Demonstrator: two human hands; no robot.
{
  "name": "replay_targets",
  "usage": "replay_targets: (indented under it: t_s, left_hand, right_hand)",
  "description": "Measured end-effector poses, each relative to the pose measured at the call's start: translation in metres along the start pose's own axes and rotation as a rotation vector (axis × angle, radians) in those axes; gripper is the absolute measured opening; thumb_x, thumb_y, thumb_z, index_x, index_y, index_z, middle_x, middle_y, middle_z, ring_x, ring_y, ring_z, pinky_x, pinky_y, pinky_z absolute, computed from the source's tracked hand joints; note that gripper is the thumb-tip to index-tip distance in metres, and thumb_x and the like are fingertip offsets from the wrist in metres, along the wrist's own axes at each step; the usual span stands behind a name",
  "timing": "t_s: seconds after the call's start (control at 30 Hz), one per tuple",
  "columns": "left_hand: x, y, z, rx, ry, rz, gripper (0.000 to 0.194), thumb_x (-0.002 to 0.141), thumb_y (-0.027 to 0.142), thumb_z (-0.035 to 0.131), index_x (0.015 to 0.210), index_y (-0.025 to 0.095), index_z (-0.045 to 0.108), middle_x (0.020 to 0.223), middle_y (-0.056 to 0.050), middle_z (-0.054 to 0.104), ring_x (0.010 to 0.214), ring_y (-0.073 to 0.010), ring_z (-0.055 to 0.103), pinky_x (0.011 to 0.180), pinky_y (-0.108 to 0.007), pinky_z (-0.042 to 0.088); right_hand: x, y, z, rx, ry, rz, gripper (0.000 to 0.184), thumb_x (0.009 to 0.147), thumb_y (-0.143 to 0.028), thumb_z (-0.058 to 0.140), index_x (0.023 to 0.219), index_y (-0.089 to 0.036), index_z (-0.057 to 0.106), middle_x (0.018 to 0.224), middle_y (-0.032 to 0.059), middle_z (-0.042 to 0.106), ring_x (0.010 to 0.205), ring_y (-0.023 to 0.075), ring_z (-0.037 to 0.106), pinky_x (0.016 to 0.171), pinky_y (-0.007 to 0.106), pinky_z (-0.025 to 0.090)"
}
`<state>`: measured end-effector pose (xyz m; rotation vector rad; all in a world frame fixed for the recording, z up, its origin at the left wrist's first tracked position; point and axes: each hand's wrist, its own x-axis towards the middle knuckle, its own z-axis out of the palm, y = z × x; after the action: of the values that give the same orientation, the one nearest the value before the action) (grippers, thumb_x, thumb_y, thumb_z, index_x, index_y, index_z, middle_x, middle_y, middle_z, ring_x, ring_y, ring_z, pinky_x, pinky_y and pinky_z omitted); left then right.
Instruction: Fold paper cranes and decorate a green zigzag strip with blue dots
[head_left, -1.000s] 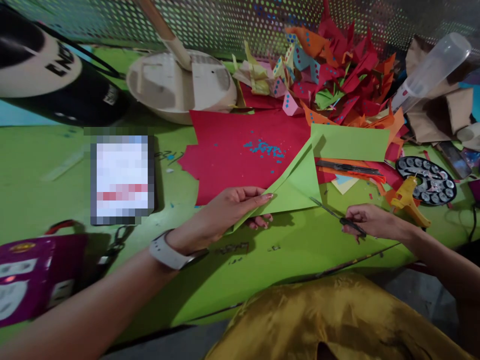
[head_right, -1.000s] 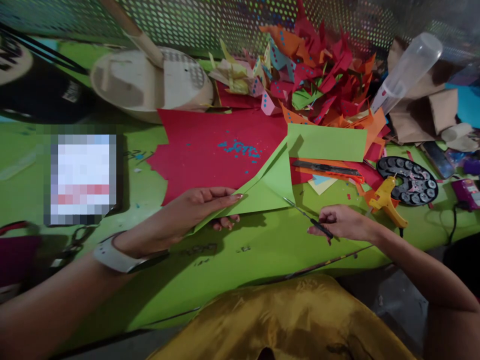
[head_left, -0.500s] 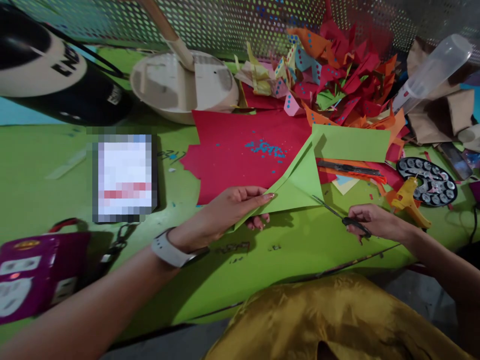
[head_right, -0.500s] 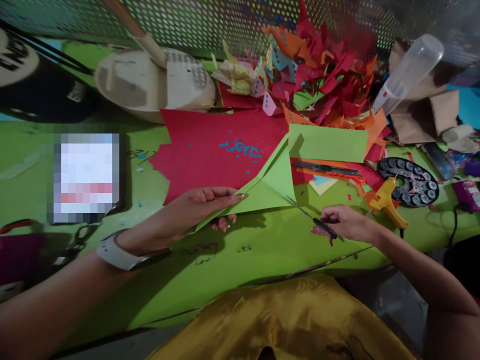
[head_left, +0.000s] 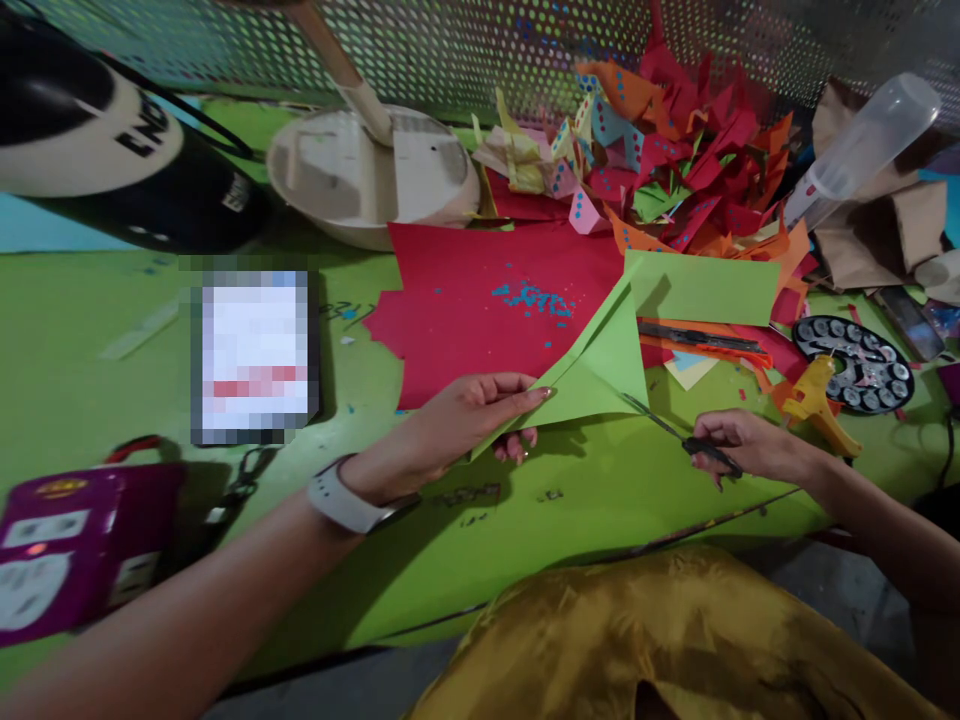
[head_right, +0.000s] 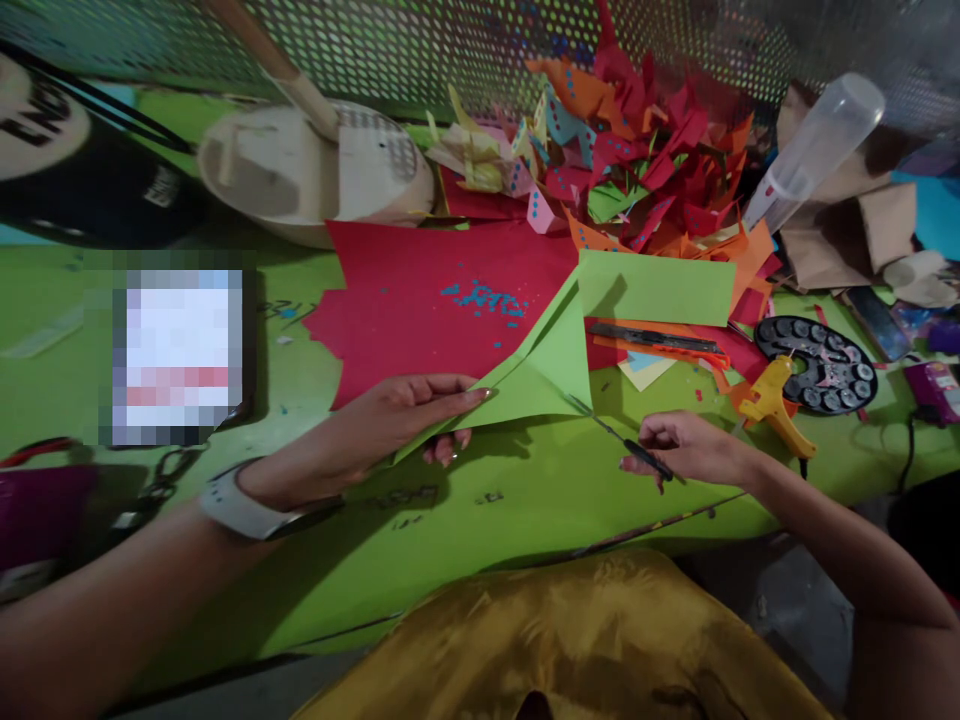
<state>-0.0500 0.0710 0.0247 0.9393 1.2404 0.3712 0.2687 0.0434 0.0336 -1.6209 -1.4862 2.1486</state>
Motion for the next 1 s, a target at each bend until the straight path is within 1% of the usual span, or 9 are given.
replay_targets:
  t_s: [0.13, 0.37, 0.63, 0.83, 1.0]
  left_hand:
    - [0.001, -0.001, 0.000, -0.009, -0.001, 0.009, 0.021, 0.086, 0.037, 0.064, 0.081, 0.018, 0.058, 0.058, 0.003, 0.065, 0.044, -0.0053, 0.056, 0.041, -0.013, 0.040]
    - [0.001, -0.003, -0.001, -0.005, 0.004, 0.023, 0.020, 0.086, 0.036, 0.063, 0.080, 0.018, 0.058, 0.059, 0.004, 0.064, 0.044, -0.0060, 0.056, 0.043, -0.014, 0.043]
    - [-0.002, 0.000, 0.001, 0.021, -0.021, 0.026, 0.022, 0.086, 0.038, 0.063, 0.078, 0.019, 0.056, 0.058, 0.004, 0.063, 0.044, -0.0068, 0.055, 0.043, -0.016, 0.042]
    - [-0.001, -0.001, 0.001, 0.020, -0.019, 0.040, 0.023, 0.085, 0.041, 0.064, 0.080, 0.020, 0.057, 0.060, 0.003, 0.064, 0.046, -0.0079, 0.056, 0.046, -0.018, 0.046]
    - [0.000, -0.004, 0.000, 0.021, -0.029, 0.056, 0.026, 0.084, 0.043, 0.065, 0.080, 0.020, 0.056, 0.059, 0.004, 0.063, 0.046, -0.0071, 0.056, 0.045, -0.017, 0.045]
  right_hand:
    - [-0.002, -0.003, 0.001, 0.007, 0.035, 0.001, 0.057, 0.060, -0.066, 0.079, 0.068, -0.019, 0.050, 0.061, -0.0064, 0.051, 0.053, 0.0066, 0.052, 0.052, 0.022, 0.043]
    - [-0.003, -0.008, 0.002, 0.038, 0.059, -0.006, 0.060, 0.057, -0.069, 0.079, 0.065, -0.020, 0.046, 0.059, -0.0084, 0.047, 0.050, 0.0052, 0.046, 0.050, 0.023, 0.044]
    - [0.001, -0.008, 0.004, 0.003, 0.034, -0.027, 0.057, 0.059, -0.066, 0.080, 0.067, -0.019, 0.050, 0.061, -0.0058, 0.051, 0.055, 0.0083, 0.053, 0.053, 0.024, 0.044]
    - [0.002, -0.013, 0.006, 0.024, 0.033, -0.036, 0.056, 0.059, -0.066, 0.080, 0.066, -0.019, 0.051, 0.060, -0.0061, 0.052, 0.054, 0.0076, 0.053, 0.052, 0.024, 0.044]
    - [0.000, -0.013, 0.007, 0.048, 0.066, -0.020, 0.057, 0.056, -0.065, 0.082, 0.066, -0.019, 0.051, 0.060, -0.0068, 0.051, 0.052, 0.0064, 0.050, 0.051, 0.023, 0.045]
